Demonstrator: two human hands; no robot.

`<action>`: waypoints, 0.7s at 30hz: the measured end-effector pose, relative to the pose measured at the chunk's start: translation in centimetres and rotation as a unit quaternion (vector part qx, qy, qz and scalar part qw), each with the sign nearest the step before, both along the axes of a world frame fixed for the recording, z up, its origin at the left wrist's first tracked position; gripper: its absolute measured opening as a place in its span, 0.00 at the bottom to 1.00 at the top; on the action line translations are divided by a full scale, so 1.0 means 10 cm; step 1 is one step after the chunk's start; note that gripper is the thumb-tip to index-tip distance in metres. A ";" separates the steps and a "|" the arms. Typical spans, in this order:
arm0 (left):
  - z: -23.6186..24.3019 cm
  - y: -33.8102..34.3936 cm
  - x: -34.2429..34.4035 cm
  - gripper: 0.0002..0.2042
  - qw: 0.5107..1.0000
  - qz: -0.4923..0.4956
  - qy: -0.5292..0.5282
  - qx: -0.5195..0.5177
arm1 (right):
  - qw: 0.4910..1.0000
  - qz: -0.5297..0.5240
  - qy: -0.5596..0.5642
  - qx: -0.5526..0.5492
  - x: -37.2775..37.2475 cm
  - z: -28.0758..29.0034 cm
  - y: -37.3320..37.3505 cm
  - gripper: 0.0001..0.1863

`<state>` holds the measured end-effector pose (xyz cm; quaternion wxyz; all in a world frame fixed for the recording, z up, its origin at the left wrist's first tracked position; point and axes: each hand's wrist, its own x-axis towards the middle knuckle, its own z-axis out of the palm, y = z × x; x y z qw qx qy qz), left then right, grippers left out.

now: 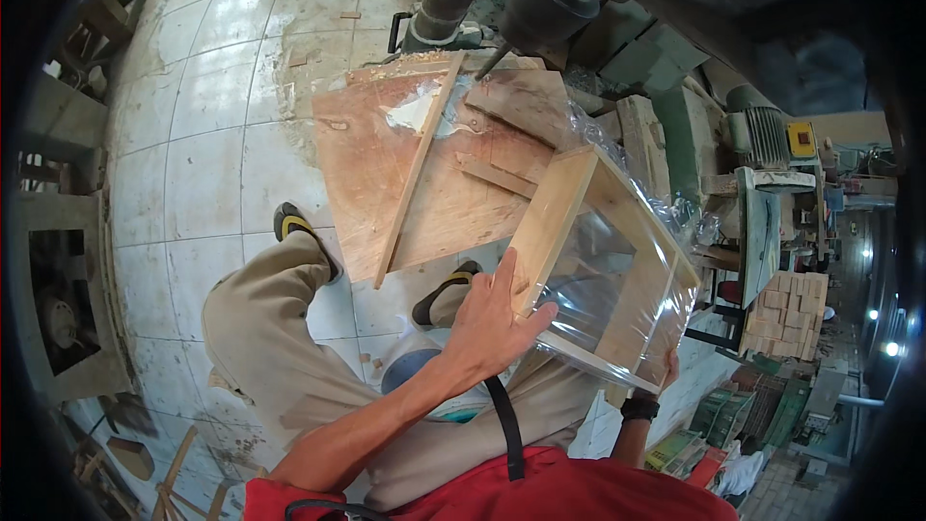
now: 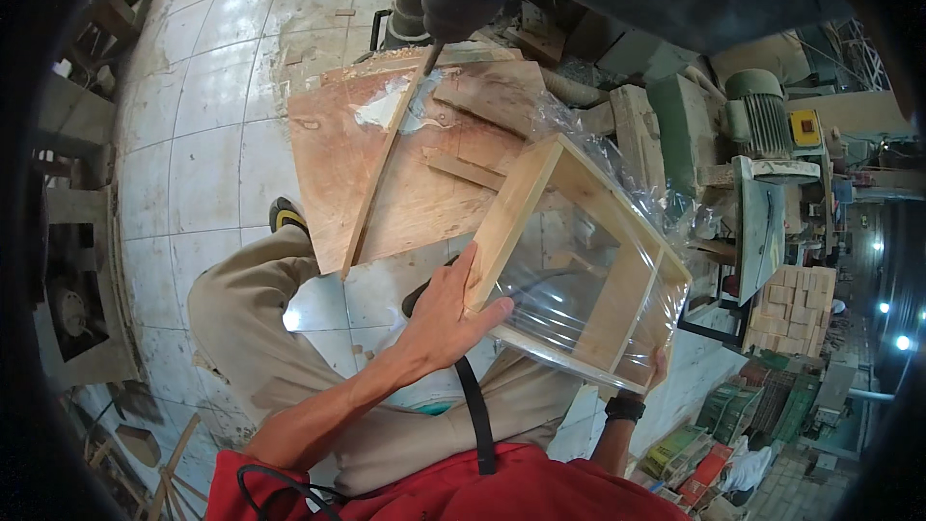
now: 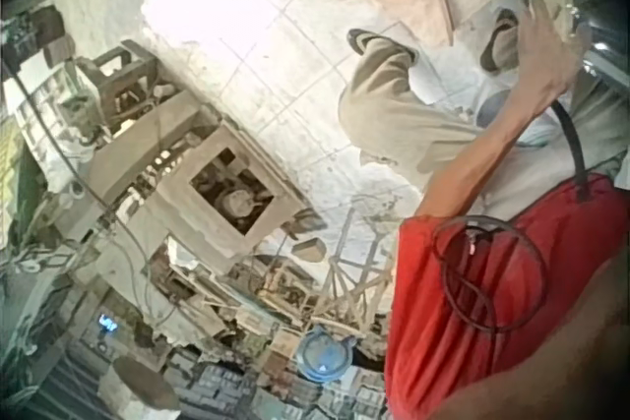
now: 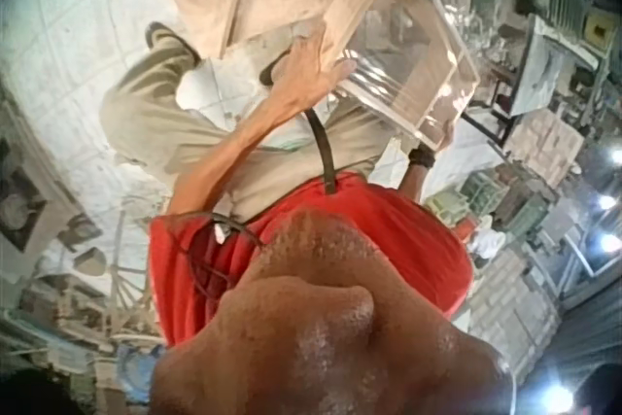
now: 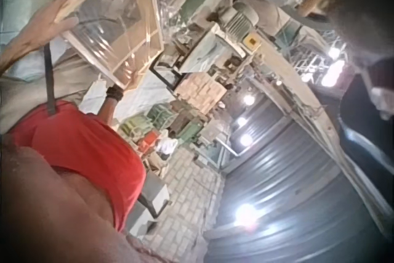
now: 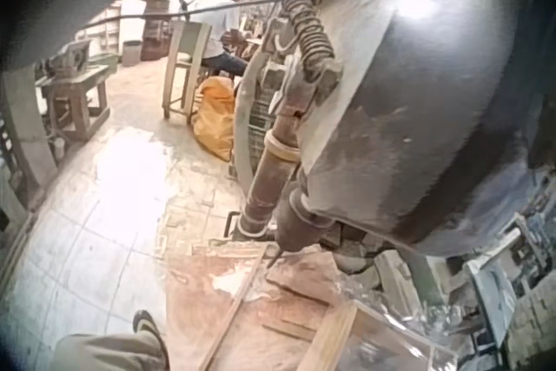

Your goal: Drilling holes into a wooden frame using a drill press.

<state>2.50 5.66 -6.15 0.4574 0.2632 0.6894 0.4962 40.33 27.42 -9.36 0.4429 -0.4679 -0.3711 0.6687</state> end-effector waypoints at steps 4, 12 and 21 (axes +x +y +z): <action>-0.02 0.02 -0.03 0.45 1.000 0.018 0.006 0.018 | 0.999 0.025 -0.005 0.020 -0.03 -0.01 0.06 0.31; -0.32 0.13 -0.73 0.36 0.986 0.133 0.092 0.033 | 0.991 0.128 0.022 -0.046 -1.28 -0.15 0.53 0.26; 0.08 0.05 -0.95 0.26 0.918 0.122 0.349 -0.140 | 0.983 0.163 0.069 -0.043 -1.81 -0.23 0.94 0.20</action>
